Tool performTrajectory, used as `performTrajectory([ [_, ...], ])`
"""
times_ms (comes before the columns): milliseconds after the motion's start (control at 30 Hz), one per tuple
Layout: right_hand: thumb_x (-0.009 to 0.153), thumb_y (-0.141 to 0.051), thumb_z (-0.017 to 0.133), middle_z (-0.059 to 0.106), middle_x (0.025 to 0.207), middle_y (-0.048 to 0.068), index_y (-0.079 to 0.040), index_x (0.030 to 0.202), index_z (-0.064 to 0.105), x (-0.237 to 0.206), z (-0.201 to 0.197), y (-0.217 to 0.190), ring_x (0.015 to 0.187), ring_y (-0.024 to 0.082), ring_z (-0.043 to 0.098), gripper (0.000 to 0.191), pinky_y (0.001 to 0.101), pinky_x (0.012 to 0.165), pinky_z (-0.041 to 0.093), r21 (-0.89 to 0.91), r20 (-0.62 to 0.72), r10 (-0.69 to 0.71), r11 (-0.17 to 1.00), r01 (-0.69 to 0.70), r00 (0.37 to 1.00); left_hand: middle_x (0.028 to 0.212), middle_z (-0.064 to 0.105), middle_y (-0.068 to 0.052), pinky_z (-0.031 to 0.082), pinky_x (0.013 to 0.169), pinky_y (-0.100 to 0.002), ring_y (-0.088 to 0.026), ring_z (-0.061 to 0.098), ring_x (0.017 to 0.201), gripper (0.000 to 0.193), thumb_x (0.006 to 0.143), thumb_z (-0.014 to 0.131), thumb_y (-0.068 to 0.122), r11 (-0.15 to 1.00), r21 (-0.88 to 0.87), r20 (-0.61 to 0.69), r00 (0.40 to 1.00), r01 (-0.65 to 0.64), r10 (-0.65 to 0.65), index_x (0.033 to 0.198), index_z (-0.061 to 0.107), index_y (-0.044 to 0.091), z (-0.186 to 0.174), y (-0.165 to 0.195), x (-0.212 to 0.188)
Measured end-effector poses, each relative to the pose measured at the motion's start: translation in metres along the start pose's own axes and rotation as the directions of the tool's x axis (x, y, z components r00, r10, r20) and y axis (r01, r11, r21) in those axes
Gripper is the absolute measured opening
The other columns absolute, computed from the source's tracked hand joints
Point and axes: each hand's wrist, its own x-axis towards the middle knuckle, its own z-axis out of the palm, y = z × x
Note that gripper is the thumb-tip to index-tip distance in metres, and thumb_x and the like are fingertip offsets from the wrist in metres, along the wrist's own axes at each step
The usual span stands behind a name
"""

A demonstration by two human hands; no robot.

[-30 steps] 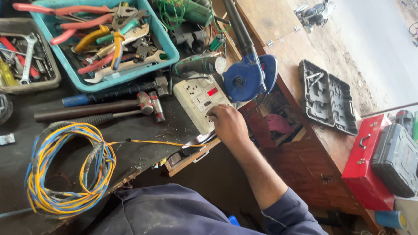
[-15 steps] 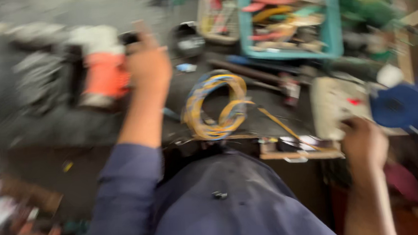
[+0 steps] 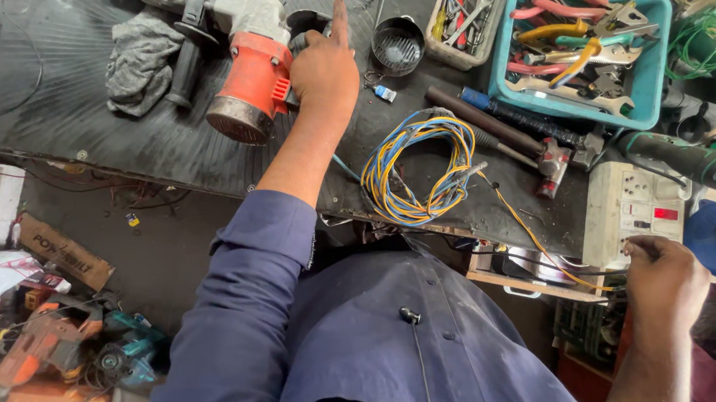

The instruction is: The person strips the ends of a yellow and blue power cord using a yellow wire stripper, then twists the exposed wires. They plug the cord into a power strip and test the red and grey power drill. The person then disassembles the drill by removing the chuck and internal components, and uses a screwdriver to adjust parts inside the motor housing.

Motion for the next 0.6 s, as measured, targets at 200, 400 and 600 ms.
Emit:
performTrajectory([
  [200,0.093,-0.029,0.075,0.076,0.103,0.013,-0.017,0.107,0.083,0.007,-0.015,-0.021,0.097,0.034,0.071,0.020,0.0456,0.082,0.053,-0.083,0.008,0.023,0.996,-0.023,1.000,0.101,0.064,-0.031,0.054,0.056,-0.044,-0.034,0.069,0.070,0.091,0.097,0.069,0.045,0.987,0.140,-0.205,0.972,-0.085,0.113,0.159,0.020,0.000,0.010,-0.001,-0.004],
  [400,0.085,-0.026,0.079,0.075,0.094,0.015,-0.010,0.101,0.080,0.017,-0.028,-0.005,0.087,0.033,0.073,0.022,0.0408,0.079,0.055,0.134,0.082,0.131,0.981,-0.141,0.988,0.106,0.062,-0.023,0.052,0.053,-0.041,-0.029,0.067,0.081,0.098,0.103,0.072,0.050,0.950,0.256,-0.128,0.968,-0.177,0.215,0.158,0.018,-0.010,0.009,0.005,-0.016],
  [600,0.083,-0.018,0.079,0.075,0.097,0.016,-0.007,0.099,0.079,0.030,-0.047,0.002,0.091,0.034,0.072,0.019,0.0418,0.082,0.055,0.168,0.203,-0.077,0.985,0.042,0.976,0.112,0.061,-0.032,0.055,0.056,-0.045,-0.039,0.070,0.077,0.095,0.108,0.071,0.043,0.965,0.192,-0.004,0.983,-0.180,0.185,0.162,0.010,-0.007,0.011,-0.005,-0.018],
])
